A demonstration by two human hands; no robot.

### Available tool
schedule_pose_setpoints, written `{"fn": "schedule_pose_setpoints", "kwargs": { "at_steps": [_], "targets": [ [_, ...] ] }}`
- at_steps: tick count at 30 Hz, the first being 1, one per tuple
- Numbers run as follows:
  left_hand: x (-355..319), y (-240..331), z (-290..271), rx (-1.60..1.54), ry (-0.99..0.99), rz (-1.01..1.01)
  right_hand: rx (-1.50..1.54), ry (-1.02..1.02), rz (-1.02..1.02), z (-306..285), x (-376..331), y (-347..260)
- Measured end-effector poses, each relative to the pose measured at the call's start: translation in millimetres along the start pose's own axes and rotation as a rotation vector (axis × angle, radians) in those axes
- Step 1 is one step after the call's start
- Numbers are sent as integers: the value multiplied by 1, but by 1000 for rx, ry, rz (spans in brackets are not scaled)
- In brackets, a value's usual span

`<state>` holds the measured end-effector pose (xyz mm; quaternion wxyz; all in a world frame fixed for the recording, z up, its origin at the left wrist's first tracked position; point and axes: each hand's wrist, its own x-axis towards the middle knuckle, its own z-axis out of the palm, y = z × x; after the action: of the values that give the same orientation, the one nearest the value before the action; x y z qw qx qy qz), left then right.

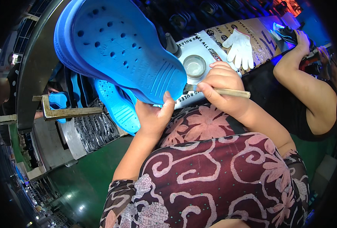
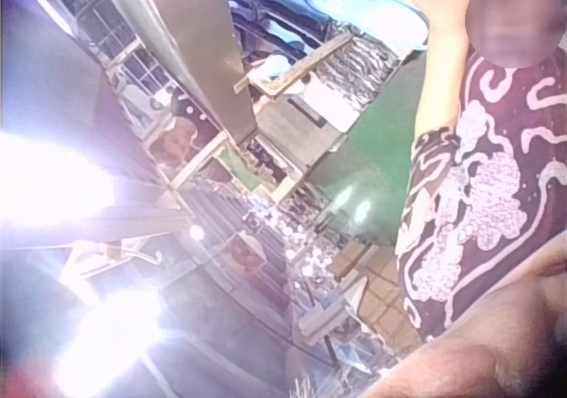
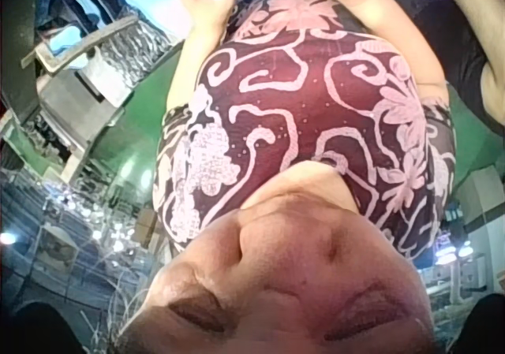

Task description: The person applies adhesive to shoe soles with a brush and places the soles onto an upper conveyor belt.

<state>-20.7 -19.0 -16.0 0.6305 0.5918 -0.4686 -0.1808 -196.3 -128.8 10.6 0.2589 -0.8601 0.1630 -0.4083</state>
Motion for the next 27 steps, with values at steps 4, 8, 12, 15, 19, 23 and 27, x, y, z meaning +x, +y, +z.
{"fn": "schedule_pose_setpoints", "kwargs": {
  "at_steps": [4, 8, 12, 15, 19, 23, 27],
  "targets": [
    [0, -1, 1, -3, -13, 58, 21, 57, 40, -7, -2, 1],
    [0, 4, 6, -64, 14, 3, 35, 55, -24, 1, 0, -2],
    [1, -2, 3, -41, 3, 102, 20, 1, 16, -3, -2, -5],
    [0, -5, 2, -4, -12, 160, 52, 53, 51, -4, -2, -6],
    [-1, -11, 3, 42, -5, 226, 77, 56, 29, 4, 0, -5],
    [-1, -9, 5, -16, 33, 218, 29, 19, 40, -2, -5, -6],
    [-3, -8, 2, -14, -14, 204, 100, 92, 128, -1, -4, -11]
  ]
}}
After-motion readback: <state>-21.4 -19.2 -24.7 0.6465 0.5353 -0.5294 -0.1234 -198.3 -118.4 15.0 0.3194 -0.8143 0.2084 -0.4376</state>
